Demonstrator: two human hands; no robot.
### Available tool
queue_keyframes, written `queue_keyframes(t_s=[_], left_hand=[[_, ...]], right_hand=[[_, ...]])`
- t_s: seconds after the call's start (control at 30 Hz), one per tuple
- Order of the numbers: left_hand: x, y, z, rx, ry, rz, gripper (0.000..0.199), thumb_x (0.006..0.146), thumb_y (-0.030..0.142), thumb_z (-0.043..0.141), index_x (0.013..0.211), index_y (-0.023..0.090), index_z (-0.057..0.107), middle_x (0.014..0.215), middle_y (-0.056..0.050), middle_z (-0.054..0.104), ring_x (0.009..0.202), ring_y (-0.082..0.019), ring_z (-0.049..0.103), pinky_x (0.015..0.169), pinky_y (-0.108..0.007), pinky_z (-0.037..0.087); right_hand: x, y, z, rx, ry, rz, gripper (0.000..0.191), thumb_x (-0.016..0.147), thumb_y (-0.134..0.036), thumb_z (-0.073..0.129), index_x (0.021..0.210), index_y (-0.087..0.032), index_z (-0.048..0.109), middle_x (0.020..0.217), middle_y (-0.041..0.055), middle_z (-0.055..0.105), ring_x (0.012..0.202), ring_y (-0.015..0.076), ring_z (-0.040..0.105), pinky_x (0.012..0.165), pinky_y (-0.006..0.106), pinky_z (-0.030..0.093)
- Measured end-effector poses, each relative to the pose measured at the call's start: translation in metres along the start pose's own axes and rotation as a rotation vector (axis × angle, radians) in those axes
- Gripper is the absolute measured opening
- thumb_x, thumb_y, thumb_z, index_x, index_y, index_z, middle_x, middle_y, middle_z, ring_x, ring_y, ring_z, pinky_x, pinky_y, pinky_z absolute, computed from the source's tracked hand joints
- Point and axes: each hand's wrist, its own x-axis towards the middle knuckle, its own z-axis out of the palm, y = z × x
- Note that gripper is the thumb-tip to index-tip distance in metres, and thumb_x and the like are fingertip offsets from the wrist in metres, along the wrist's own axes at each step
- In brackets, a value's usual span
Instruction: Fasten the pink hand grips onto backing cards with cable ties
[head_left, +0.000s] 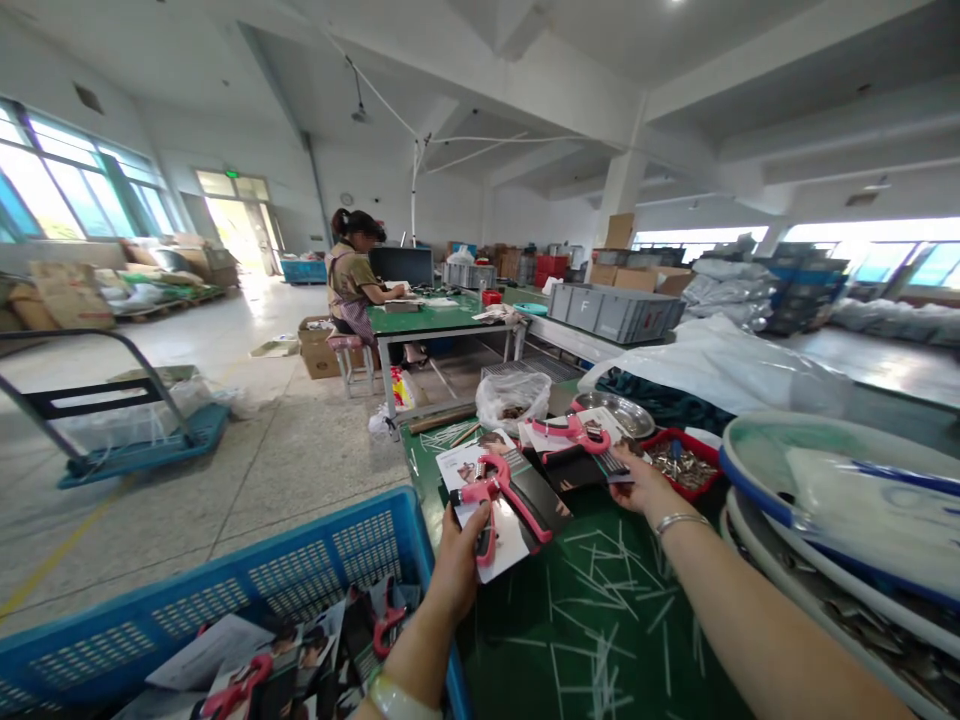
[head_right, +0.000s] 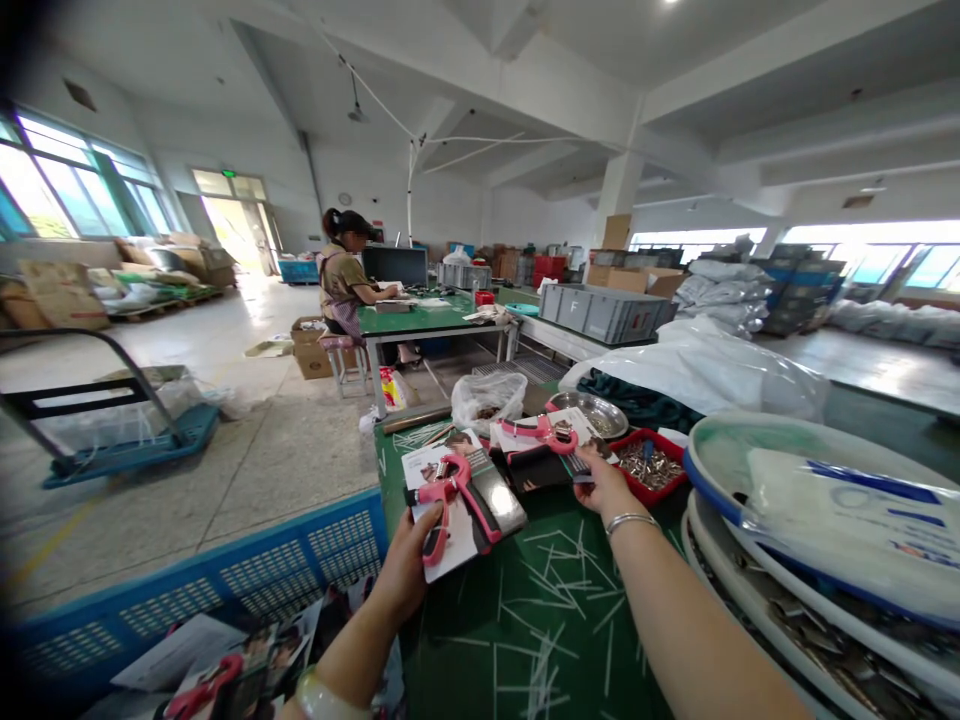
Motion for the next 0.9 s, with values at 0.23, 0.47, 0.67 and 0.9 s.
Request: queue_keyframes(t_s=[0.23, 0.47, 0.67, 0.9], left_hand=[[0.006, 0.0, -0.002, 0.082, -0.041, -0.066, 0.055, 0.066, 0.032, 0.073, 0.115, 0.022, 0.048, 0.098, -0.006, 0.067, 0.081, -0.02, 0.067, 0.07, -0.031, 0.054], [0.003, 0.002, -0.002, 0.06, -0.091, -0.065, 0.058, 0.069, 0.032, 0.07, 0.12, 0.023, 0.043, 0.1, -0.007, 0.067, 0.081, -0.02, 0.067, 0.07, -0.03, 0.054], [0.006, -0.002, -0.004, 0.043, -0.054, -0.045, 0.063, 0.062, 0.032, 0.075, 0.116, 0.022, 0.045, 0.093, -0.005, 0.066, 0.074, -0.019, 0.067, 0.065, -0.029, 0.053], [-0.006, 0.01, -0.004, -0.019, -0.163, -0.058, 0.057, 0.059, 0.035, 0.074, 0.108, 0.019, 0.051, 0.081, -0.003, 0.065, 0.064, -0.017, 0.064, 0.059, -0.027, 0.05]], right_hand=[[0.013, 0.0, 0.003, 0.081, -0.056, -0.069, 0.033, 0.088, -0.033, 0.053, 0.116, -0.016, 0.052, 0.114, 0.0076, 0.056, 0.095, 0.0188, 0.058, 0.079, 0.039, 0.05], [0.014, 0.006, 0.002, 0.126, -0.083, -0.074, 0.024, 0.086, -0.036, 0.054, 0.096, -0.014, 0.058, 0.077, 0.0011, 0.061, 0.063, 0.0126, 0.059, 0.056, 0.028, 0.051], [-0.003, 0.015, 0.024, 0.202, -0.03, -0.17, 0.015, 0.086, -0.018, 0.046, 0.097, -0.022, 0.055, 0.064, -0.0028, 0.062, 0.061, 0.0154, 0.062, 0.057, 0.031, 0.053], [-0.061, 0.015, -0.012, 0.117, 0.055, -0.4, 0.028, 0.089, -0.028, 0.052, 0.114, -0.017, 0.052, 0.103, 0.0052, 0.061, 0.086, 0.0177, 0.06, 0.071, 0.036, 0.053]])
